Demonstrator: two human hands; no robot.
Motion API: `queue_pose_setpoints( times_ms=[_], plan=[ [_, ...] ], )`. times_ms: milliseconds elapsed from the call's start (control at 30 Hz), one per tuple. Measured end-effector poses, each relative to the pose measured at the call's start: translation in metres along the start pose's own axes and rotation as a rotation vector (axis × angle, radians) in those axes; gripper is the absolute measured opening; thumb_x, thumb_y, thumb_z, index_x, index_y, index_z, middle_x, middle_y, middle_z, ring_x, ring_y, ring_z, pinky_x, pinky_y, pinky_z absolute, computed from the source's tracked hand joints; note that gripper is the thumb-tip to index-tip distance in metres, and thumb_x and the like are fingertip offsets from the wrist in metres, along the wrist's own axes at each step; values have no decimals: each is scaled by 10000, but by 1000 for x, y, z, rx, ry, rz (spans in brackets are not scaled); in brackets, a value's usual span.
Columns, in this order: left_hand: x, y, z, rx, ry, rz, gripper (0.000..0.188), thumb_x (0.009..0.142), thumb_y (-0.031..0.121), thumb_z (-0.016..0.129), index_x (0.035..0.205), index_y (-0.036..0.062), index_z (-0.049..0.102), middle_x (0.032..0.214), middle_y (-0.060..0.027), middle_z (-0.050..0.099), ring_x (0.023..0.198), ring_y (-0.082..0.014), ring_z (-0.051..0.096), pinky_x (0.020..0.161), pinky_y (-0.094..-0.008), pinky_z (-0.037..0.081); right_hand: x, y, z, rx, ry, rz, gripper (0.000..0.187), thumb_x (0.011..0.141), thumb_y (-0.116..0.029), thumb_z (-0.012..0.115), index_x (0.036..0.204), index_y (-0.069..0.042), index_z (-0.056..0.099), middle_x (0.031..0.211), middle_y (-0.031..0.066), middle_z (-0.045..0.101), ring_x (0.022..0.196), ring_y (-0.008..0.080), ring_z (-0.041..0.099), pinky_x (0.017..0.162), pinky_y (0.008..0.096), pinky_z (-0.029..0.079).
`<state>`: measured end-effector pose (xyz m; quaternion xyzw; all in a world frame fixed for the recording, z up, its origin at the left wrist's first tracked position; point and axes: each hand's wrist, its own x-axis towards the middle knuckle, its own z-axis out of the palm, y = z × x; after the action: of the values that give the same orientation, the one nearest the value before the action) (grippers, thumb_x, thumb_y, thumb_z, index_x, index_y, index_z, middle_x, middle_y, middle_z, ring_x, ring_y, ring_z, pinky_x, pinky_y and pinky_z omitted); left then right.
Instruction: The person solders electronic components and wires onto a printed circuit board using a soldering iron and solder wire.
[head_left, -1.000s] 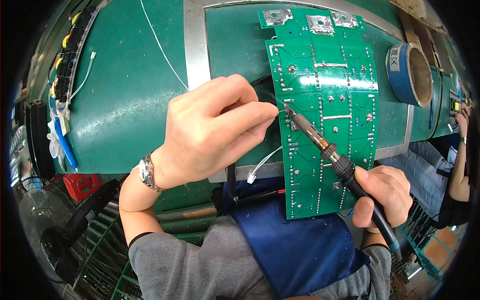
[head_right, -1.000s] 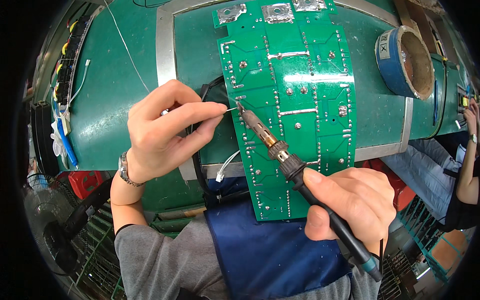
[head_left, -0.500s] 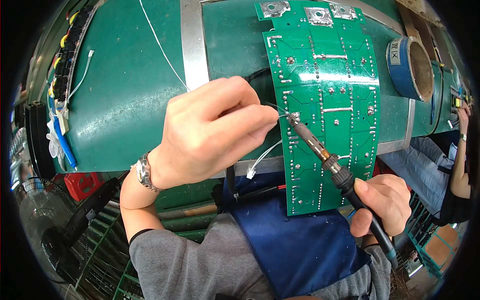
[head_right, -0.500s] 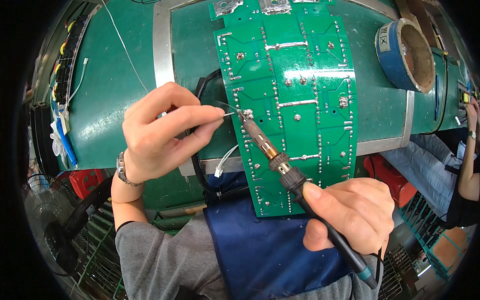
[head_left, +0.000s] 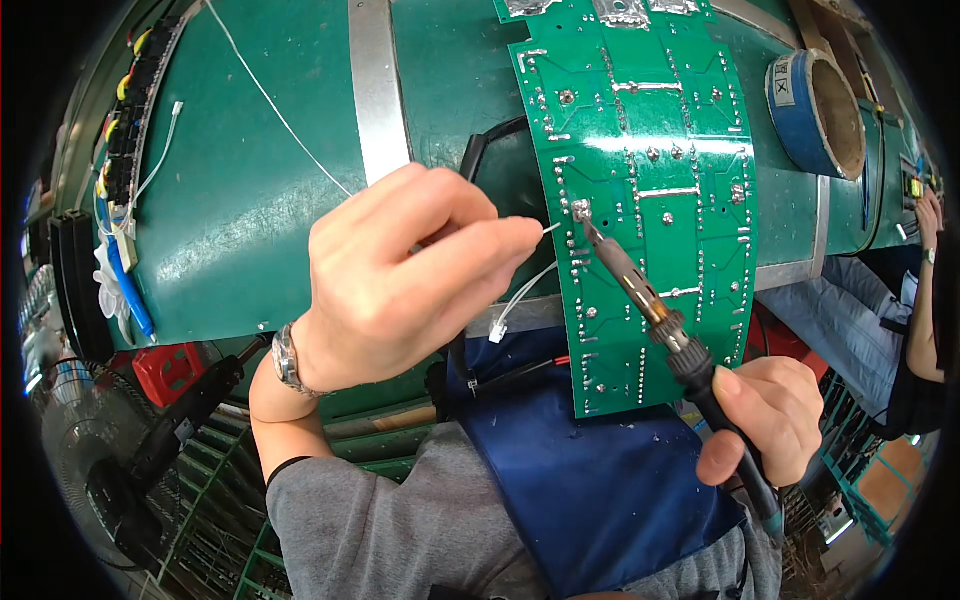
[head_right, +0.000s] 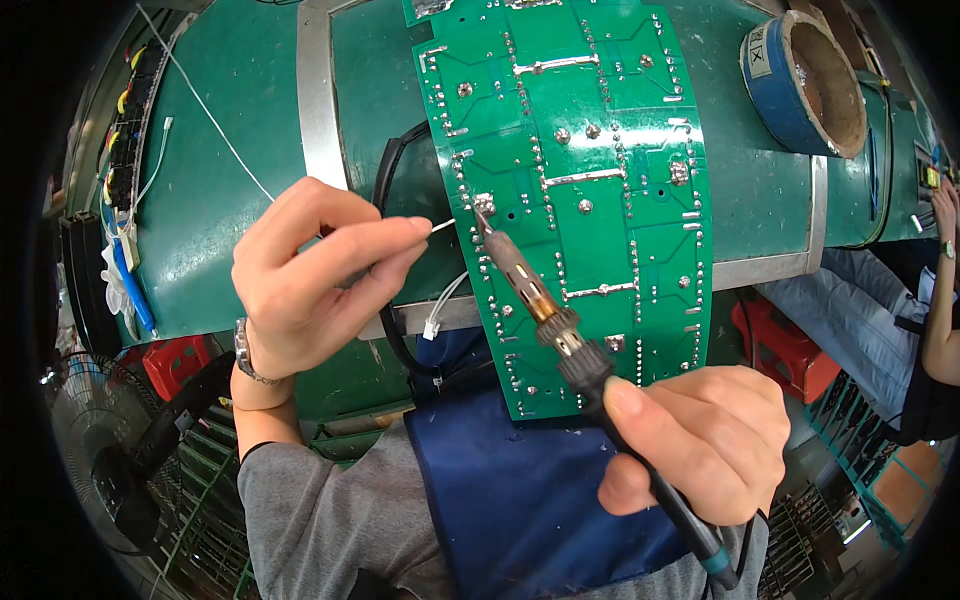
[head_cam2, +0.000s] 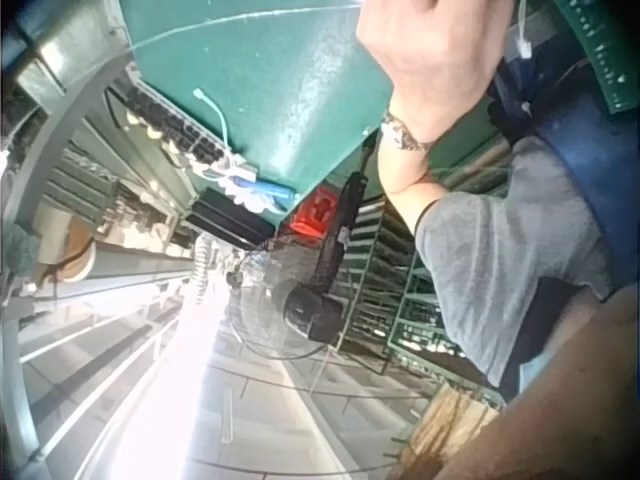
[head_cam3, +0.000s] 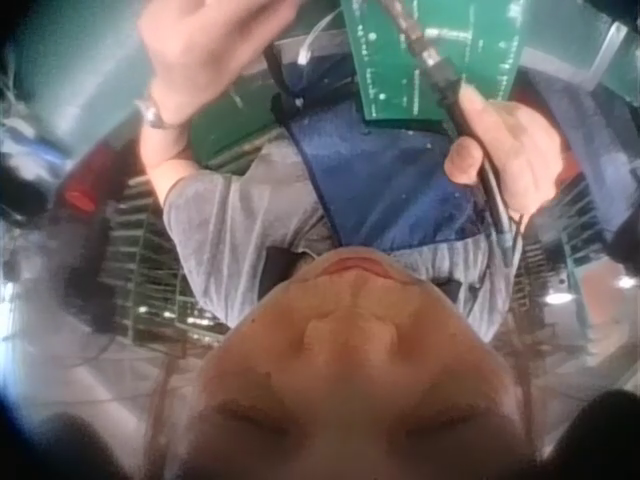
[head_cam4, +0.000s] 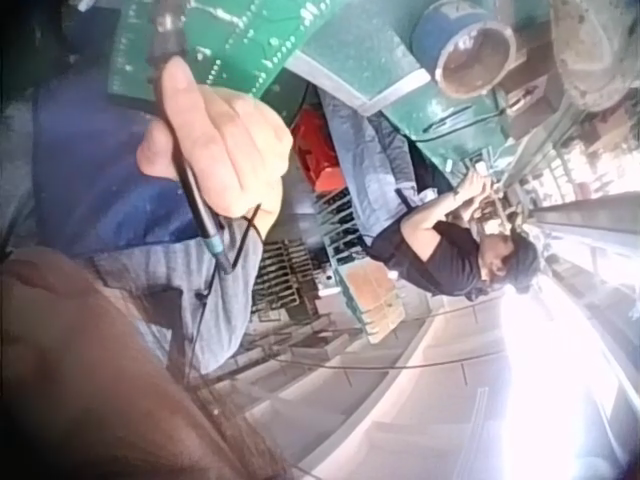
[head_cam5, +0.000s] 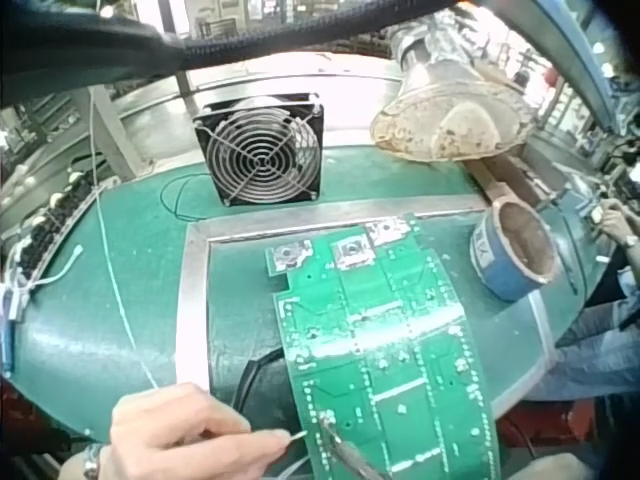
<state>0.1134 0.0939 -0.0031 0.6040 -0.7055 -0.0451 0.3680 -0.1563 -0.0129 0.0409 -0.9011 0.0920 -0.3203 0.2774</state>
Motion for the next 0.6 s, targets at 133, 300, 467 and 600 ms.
queue_pose_setpoints(
  times_ms=[133,300,467,600],
  plan=[
    [-10,8,3,-10,9,-6,294,609,39,792,897,85,757,731,4,573,567,-130,536,455,-273,408,-6,-1,-2,35,-21,20,292,925,-209,690,989,76,701,642,50,644,484,157,611,413,252,472],
    [-14,5,12,-11,-19,28,307,630,62,781,935,91,757,734,15,563,561,-118,518,450,-268,397,-7,-5,-2,41,-114,41,253,888,-144,706,1019,72,697,674,52,644,527,161,627,444,255,493],
    [-14,7,15,-38,-22,19,311,626,49,769,935,78,752,744,4,567,588,-124,538,463,-272,413,-10,-8,-1,-11,-135,13,262,896,-155,700,1022,75,691,675,51,645,529,164,631,444,258,497],
    [-16,11,11,-37,22,39,279,622,43,765,901,51,747,756,-12,587,603,-144,559,470,-276,427,-15,-5,-5,52,-48,5,243,901,-155,678,977,74,695,654,51,640,493,165,616,410,258,472]
  ],
)
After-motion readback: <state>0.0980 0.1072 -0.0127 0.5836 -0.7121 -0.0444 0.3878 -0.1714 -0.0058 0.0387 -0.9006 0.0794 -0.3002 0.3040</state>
